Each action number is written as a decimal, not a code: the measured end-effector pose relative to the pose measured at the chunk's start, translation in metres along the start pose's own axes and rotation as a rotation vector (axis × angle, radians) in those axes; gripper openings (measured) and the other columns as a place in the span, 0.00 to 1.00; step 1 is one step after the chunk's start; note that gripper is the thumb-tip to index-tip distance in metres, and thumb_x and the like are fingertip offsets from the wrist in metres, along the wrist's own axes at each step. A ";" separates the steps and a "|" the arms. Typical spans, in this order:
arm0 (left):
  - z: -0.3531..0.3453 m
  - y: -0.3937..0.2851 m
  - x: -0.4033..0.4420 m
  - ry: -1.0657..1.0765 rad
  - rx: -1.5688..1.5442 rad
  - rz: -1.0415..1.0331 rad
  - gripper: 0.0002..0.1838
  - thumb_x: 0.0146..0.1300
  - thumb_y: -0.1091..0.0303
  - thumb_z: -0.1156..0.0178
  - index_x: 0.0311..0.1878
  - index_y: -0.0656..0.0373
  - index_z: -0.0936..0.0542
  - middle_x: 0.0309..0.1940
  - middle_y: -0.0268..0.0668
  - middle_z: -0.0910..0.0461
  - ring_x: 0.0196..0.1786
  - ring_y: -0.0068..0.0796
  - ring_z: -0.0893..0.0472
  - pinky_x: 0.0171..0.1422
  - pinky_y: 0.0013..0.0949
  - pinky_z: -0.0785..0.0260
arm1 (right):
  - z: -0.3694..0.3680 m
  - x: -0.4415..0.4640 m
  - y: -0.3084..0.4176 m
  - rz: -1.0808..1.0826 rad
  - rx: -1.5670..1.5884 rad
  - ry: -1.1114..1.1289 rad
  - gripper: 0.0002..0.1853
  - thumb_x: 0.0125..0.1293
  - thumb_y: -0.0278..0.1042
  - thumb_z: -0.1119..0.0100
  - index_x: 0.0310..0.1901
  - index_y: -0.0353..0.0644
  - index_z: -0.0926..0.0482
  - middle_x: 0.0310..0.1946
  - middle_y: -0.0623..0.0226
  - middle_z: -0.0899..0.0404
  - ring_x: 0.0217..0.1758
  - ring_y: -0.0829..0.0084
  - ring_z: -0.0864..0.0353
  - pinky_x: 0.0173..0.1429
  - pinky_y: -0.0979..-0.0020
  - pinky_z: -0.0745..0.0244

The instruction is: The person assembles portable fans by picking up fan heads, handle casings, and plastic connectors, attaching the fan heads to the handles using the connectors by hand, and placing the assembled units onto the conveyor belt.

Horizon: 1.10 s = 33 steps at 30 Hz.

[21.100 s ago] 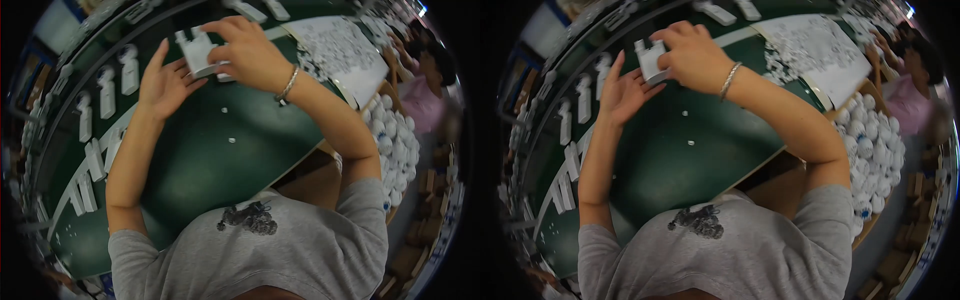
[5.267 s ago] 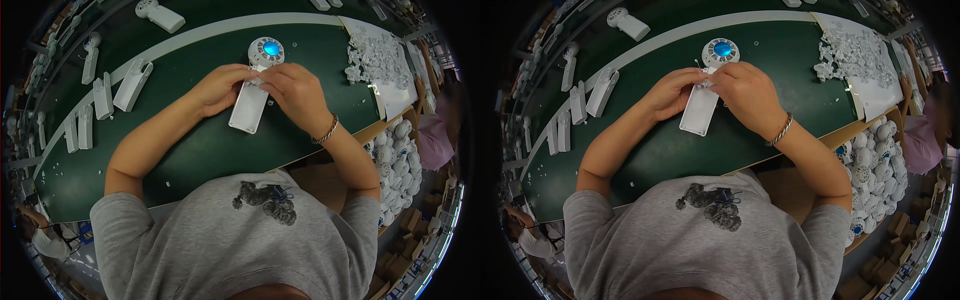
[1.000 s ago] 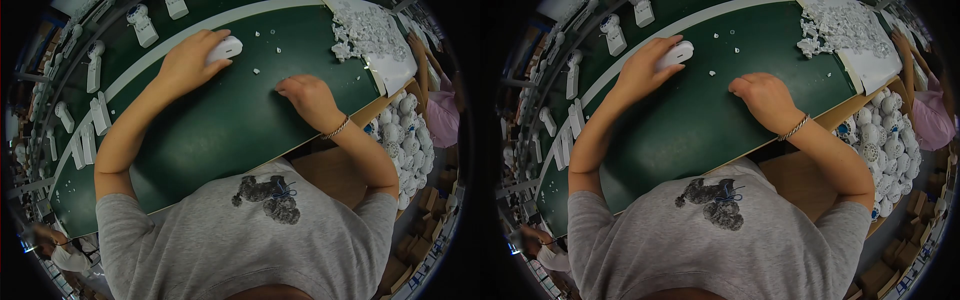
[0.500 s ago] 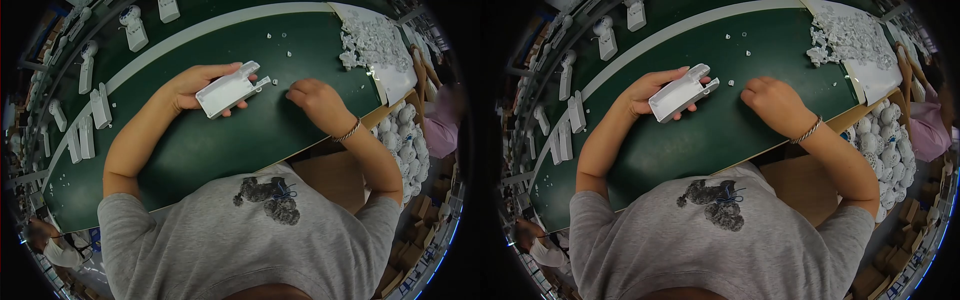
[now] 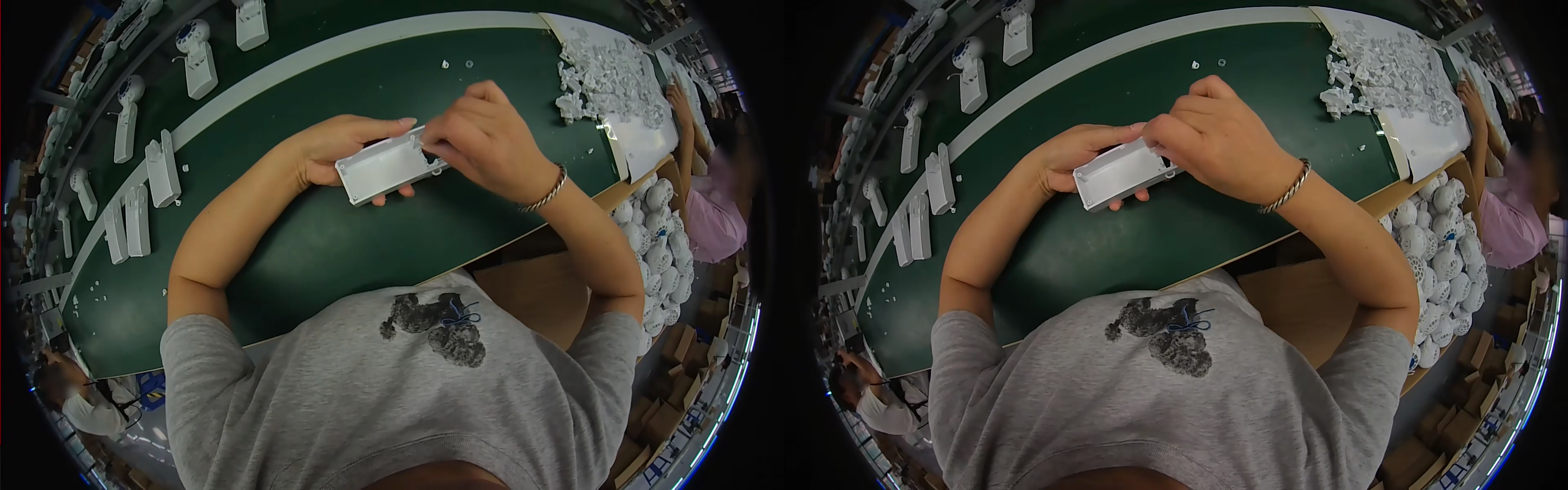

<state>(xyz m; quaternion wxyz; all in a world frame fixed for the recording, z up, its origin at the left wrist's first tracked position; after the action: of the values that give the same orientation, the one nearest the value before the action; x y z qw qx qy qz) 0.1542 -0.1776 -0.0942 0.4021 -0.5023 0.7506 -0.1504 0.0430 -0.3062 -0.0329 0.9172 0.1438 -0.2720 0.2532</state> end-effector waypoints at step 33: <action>-0.026 -0.006 0.005 -0.110 -0.134 -0.174 0.27 0.69 0.50 0.62 0.59 0.64 0.36 0.44 0.49 0.27 0.33 0.37 0.20 0.26 0.37 0.22 | 0.123 -0.118 -0.054 -0.914 -0.011 -0.092 0.21 0.52 0.44 0.34 0.41 0.38 0.25 0.39 0.59 0.24 0.43 0.67 0.21 0.43 0.69 0.26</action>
<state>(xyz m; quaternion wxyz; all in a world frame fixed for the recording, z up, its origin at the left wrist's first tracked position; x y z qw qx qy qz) 0.1381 -0.1893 -0.0762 0.3936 -0.5986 0.6895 -0.1063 -0.0657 -0.4458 -0.0076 0.9225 0.2552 -0.2225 -0.1855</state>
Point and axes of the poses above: each hand's wrist, its own x-axis towards the middle knuckle, its own z-axis out of the back of the hand, y = z × x, the point moved 3 cm from there along x, towards the middle knuckle
